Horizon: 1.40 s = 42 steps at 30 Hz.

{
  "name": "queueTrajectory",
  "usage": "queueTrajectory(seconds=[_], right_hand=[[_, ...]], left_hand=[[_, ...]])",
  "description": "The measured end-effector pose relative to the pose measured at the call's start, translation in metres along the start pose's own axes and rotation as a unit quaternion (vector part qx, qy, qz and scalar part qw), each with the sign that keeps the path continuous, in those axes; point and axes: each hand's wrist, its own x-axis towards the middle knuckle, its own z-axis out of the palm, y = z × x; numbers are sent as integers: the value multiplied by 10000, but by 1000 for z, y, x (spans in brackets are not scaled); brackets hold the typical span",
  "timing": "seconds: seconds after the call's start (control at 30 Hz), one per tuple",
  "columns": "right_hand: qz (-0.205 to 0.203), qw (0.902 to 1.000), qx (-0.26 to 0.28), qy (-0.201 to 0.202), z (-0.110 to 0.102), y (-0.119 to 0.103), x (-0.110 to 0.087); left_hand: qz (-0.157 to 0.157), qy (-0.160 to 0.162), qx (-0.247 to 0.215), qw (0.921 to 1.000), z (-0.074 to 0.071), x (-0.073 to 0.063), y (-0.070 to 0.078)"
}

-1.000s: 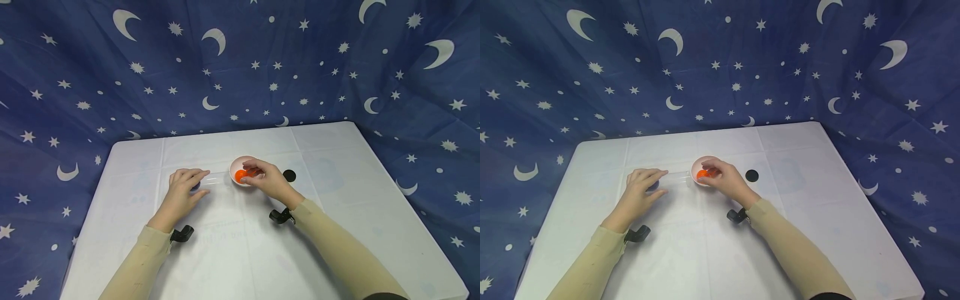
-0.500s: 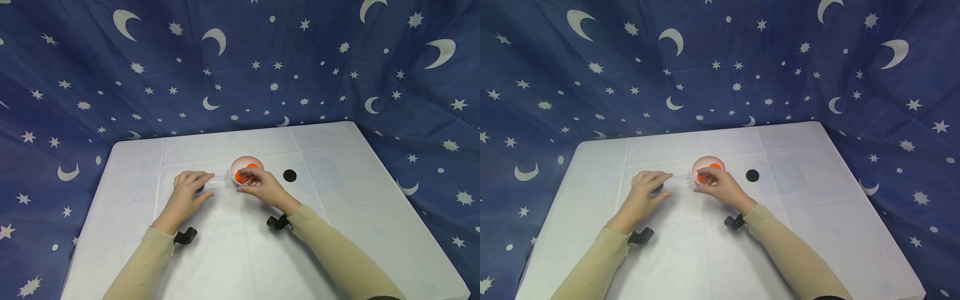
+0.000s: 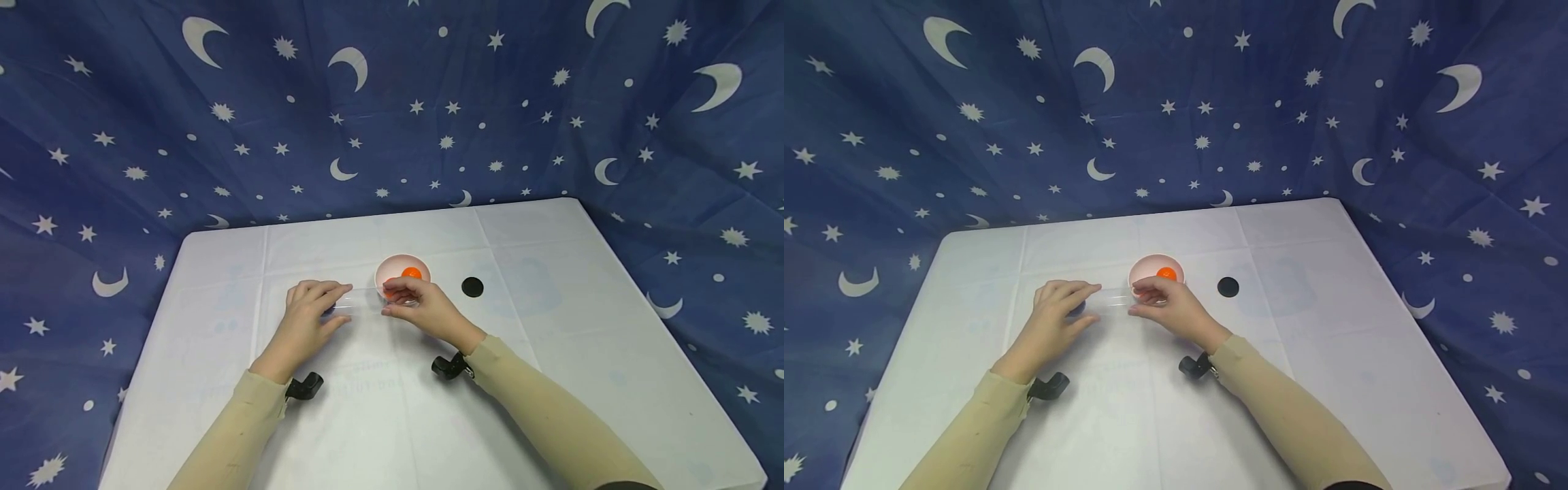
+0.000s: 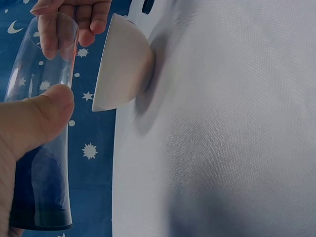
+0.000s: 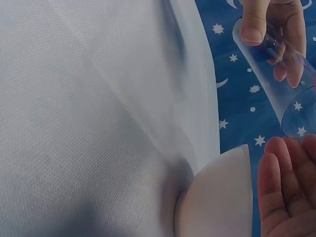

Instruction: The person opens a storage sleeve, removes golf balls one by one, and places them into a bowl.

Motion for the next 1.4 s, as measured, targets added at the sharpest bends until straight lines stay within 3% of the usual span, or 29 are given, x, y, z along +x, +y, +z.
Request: queueTrajectory(seconds=[0.23, 0.47, 0.8, 1.4], right_hand=[[-72, 9999, -98, 26, 1, 11, 3], [-59, 9999, -102, -28, 2, 11, 4], [-13, 9998, -218, -17, 0, 10, 4], [35, 9997, -240, -63, 1, 8, 5]], left_hand=[[76, 61, 110, 9999, -1, 3, 0], [74, 67, 242, 9997, -6, 5, 2], [314, 89, 438, 9985, -10, 11, 4], [245, 67, 439, 9987, -10, 10, 4]])
